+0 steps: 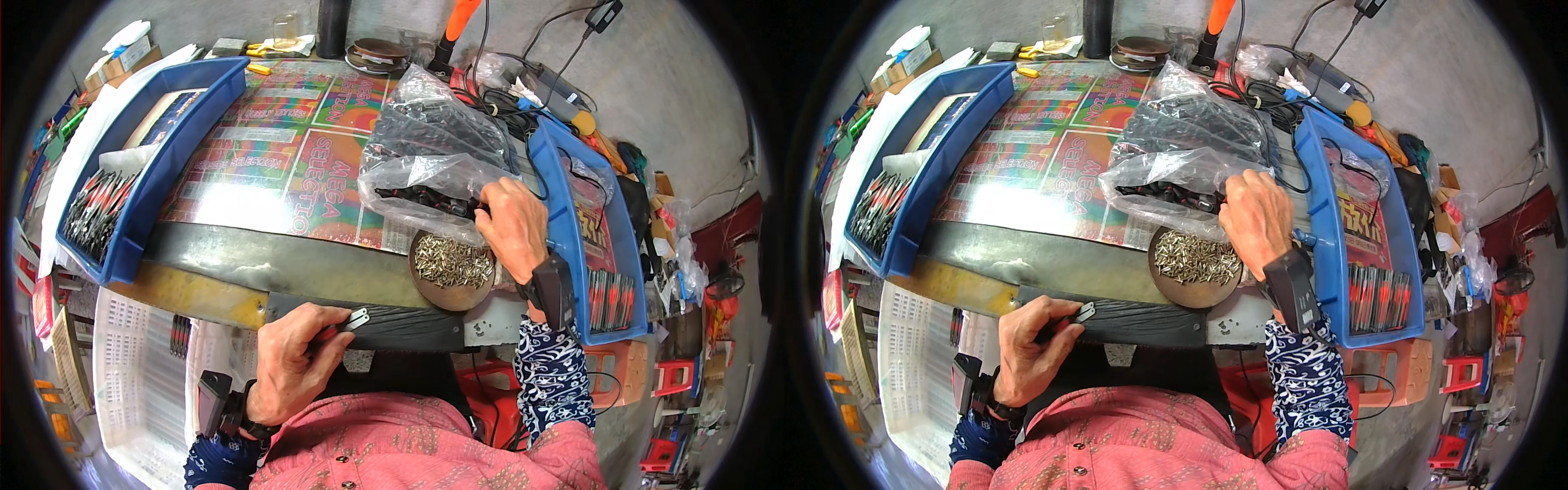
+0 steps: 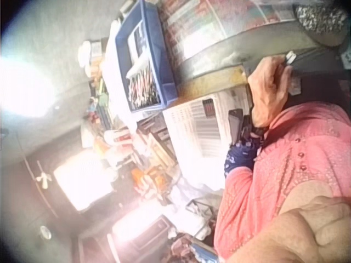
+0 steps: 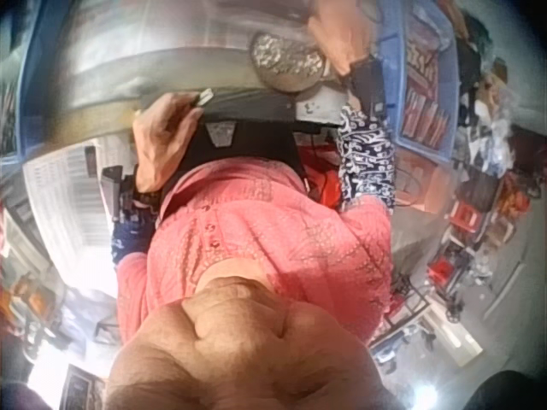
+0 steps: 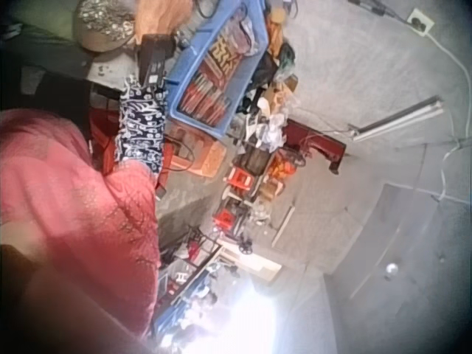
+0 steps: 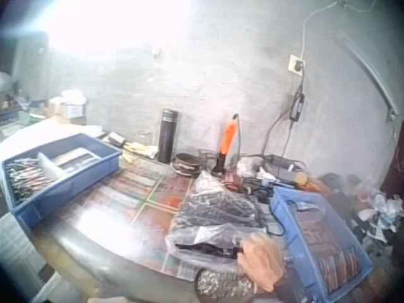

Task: The person repeatedly picks small black plastic components and metal pins from trays on a cluttered workbench, inserts the pins into the components, and places the assembled units into a blue tray. The person handles the items one at a time and repeats the cycle throughout the clip.

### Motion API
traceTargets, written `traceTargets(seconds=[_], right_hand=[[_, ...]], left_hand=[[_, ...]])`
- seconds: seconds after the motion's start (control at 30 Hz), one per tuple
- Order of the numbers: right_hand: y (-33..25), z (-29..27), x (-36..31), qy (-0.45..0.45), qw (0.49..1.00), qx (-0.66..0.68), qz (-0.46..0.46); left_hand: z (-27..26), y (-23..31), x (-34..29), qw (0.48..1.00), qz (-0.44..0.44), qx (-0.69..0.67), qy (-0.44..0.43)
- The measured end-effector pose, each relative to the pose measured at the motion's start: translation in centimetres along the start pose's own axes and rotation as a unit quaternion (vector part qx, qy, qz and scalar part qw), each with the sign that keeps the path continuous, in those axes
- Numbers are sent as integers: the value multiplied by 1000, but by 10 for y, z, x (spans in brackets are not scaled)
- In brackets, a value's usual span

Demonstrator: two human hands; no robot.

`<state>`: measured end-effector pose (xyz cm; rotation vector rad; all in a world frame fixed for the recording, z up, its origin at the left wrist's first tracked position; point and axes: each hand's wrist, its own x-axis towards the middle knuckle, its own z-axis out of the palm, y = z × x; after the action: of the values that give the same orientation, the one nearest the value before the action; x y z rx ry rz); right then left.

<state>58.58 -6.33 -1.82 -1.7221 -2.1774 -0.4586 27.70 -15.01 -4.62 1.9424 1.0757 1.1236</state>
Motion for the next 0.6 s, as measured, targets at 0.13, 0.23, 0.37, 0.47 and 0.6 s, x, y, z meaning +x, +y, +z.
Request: traceTargets(seconds=[0.13,0.23,0.37,0.47,0.6], right_hand=[[-18,-20,-12,84,985,151,-7],[-42,-38,-33,89,949,301,30],[-76,-56,-69,-8,781,599,174],[-90,-54,-82,-18,716,691,92],[-105,-48,-96,-51,646,756,90]], left_hand=[[-2,3,-4,1000,8,0,-15],[1,8,-7,1000,10,-9,-4],[0,14,-10,999,43,-1,-11],[-1,19,-17,999,43,6,-33],[2,26,-27,998,34,-24,-42]])
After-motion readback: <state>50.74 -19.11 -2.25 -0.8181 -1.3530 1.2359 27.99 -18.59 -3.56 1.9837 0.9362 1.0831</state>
